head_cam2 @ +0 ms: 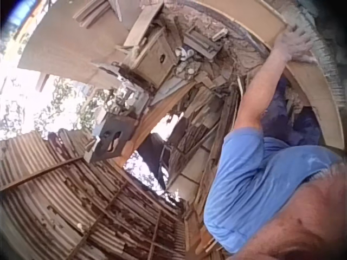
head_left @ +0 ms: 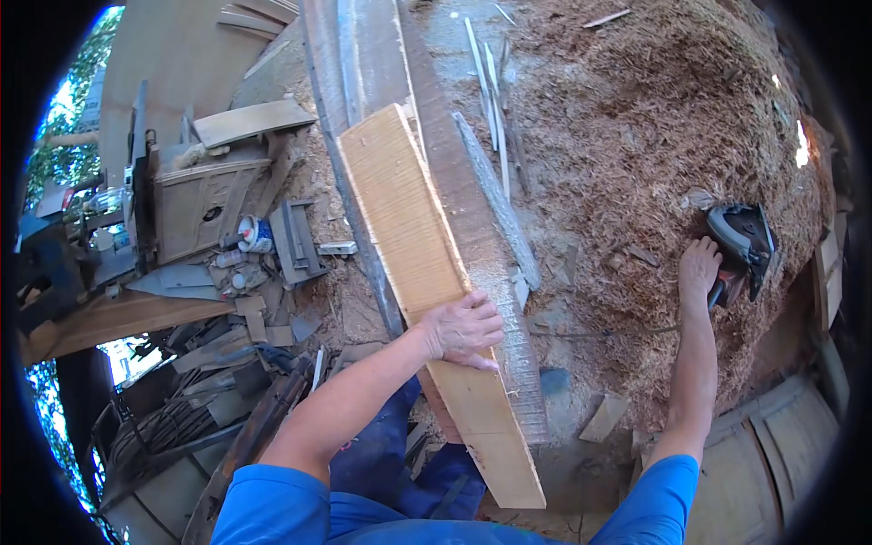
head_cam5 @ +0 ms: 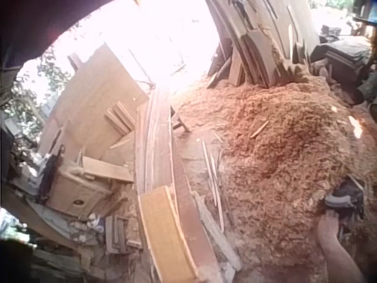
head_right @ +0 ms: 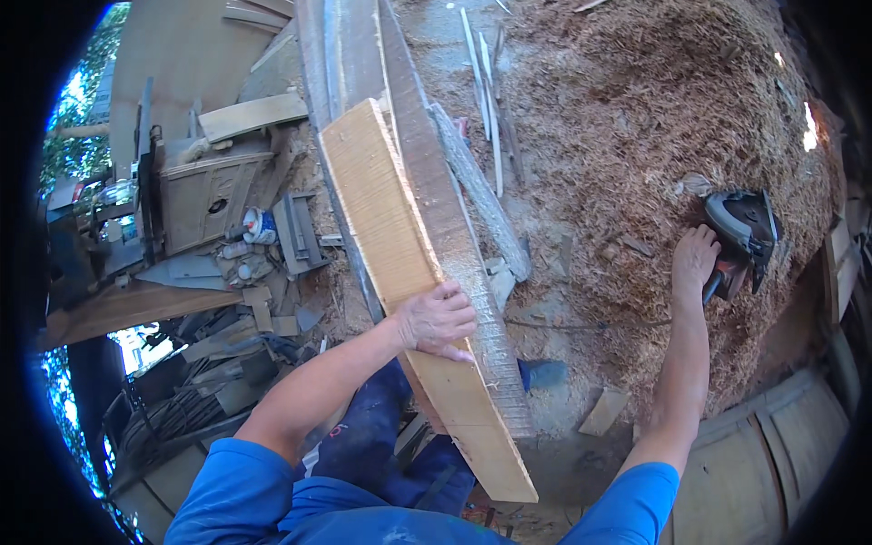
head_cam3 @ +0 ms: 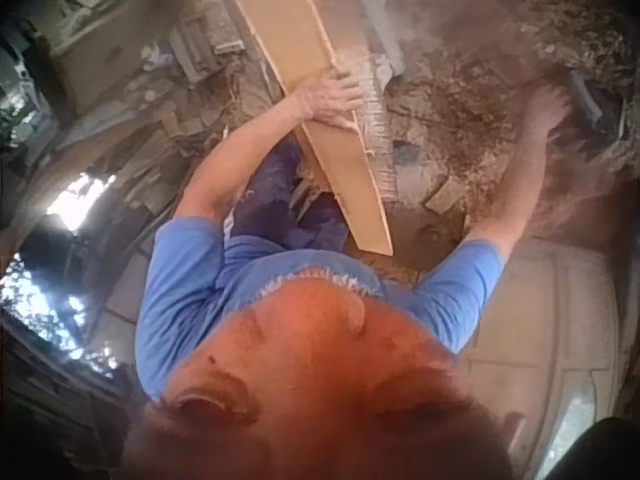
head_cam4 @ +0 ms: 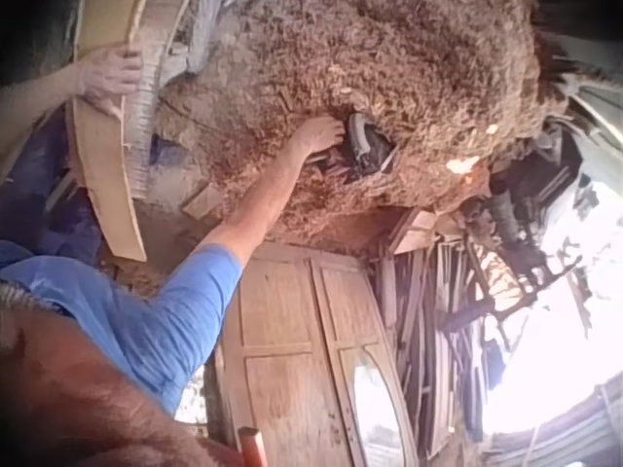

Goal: The person measures a piece of wood with a tape measure, marks it with a pencil, and then cuts along the mark using a circular saw.

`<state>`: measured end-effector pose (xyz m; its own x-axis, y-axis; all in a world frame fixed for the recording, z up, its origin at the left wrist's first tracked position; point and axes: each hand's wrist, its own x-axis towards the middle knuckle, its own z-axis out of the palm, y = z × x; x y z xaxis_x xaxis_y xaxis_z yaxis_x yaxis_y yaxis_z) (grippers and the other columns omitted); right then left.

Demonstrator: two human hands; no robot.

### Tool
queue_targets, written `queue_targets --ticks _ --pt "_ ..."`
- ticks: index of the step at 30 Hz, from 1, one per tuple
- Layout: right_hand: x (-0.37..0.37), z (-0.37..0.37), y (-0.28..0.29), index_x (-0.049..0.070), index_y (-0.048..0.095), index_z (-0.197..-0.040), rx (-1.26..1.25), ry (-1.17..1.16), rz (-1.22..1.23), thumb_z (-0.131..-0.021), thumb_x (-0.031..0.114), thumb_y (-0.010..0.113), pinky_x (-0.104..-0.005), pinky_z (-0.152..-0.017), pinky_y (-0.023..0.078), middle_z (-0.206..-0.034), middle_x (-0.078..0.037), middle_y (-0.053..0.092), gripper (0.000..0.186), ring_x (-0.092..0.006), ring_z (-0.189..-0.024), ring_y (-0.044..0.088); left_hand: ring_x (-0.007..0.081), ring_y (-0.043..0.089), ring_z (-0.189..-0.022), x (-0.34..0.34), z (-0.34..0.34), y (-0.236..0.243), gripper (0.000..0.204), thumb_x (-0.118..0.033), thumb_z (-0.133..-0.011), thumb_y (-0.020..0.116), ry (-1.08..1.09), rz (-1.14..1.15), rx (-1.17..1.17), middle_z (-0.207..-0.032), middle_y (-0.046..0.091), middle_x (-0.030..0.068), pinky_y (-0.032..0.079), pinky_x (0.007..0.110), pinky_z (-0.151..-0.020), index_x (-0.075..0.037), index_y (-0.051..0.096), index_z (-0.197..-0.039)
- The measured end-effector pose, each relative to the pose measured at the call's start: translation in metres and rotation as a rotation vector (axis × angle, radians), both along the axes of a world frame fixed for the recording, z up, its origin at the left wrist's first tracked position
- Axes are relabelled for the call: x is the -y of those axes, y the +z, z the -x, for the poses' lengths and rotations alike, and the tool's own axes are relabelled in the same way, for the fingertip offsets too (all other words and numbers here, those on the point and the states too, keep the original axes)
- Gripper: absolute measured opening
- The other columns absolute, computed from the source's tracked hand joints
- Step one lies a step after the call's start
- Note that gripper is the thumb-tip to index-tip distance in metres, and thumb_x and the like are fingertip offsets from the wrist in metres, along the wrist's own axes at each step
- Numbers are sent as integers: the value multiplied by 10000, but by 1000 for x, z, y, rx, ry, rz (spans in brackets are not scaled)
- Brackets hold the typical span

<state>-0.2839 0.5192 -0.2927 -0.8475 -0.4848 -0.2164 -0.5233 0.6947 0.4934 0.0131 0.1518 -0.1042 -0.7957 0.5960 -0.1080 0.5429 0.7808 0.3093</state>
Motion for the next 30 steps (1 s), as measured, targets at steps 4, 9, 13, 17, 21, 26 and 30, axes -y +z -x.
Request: queue_targets --ticks 4,9,13,17,21,26,30 --pt "-43 34 -41 96 670 -979 35 -192 -17 -964 188 503 -420 -705 567 -950 -72 687 191 -262 -858 704 202 530 -876 -2 0 -3 550 -678 -896 500 20 0 4 -810 496 17 352 427 -1008 -147 557 -760" --pt "-58 53 -19 40 667 -1067 433 -418 -9 -998 200 468 -489 -748 604 -995 -174 747 264 -352 -876 743 203 529 -880 4 -2 -4 538 -656 -919 492 -31 -27 60 -829 499 22 355 426 -1001 -146 558 -761" --pt "-79 -6 72 132 595 -1230 515 -398 -97 -992 220 463 -507 -821 586 -1019 -173 741 286 -357 -962 731 208 530 -882 9 -9 -6 547 -661 -924 482 14 -119 -26 -843 508 28 364 427 -1000 -145 566 -765" --pt "-120 -95 183 249 498 -1346 754 -505 -156 -922 245 533 -558 -788 551 -1066 -182 718 426 -393 -986 703 221 551 -927 2 -2 -11 592 -721 -856 530 -24 -20 18 -874 549 42 383 435 -1004 -137 601 -789" --pt "-173 -242 230 194 570 -1191 728 -453 137 -784 118 646 -550 -682 546 -859 -167 713 421 -404 -784 697 235 561 -945 7 -10 -5 605 -732 -792 605 27 -51 32 -895 574 54 379 447 -1014 -129 647 -822" --pt "-229 -453 289 148 585 -1200 749 -660 169 -686 125 759 -493 -734 572 -958 -144 698 543 -367 -843 700 248 558 -968 -5 -2 2 649 -764 -765 604 -74 -26 29 -887 569 67 370 461 -1017 -121 653 -839" --pt "-232 -621 326 153 541 -1324 679 -942 178 -715 195 798 -521 -757 565 -933 -190 708 662 -399 -854 699 263 597 -914 -5 12 14 709 -811 -743 597 -166 74 23 -880 588 80 428 422 -940 -110 631 -846"
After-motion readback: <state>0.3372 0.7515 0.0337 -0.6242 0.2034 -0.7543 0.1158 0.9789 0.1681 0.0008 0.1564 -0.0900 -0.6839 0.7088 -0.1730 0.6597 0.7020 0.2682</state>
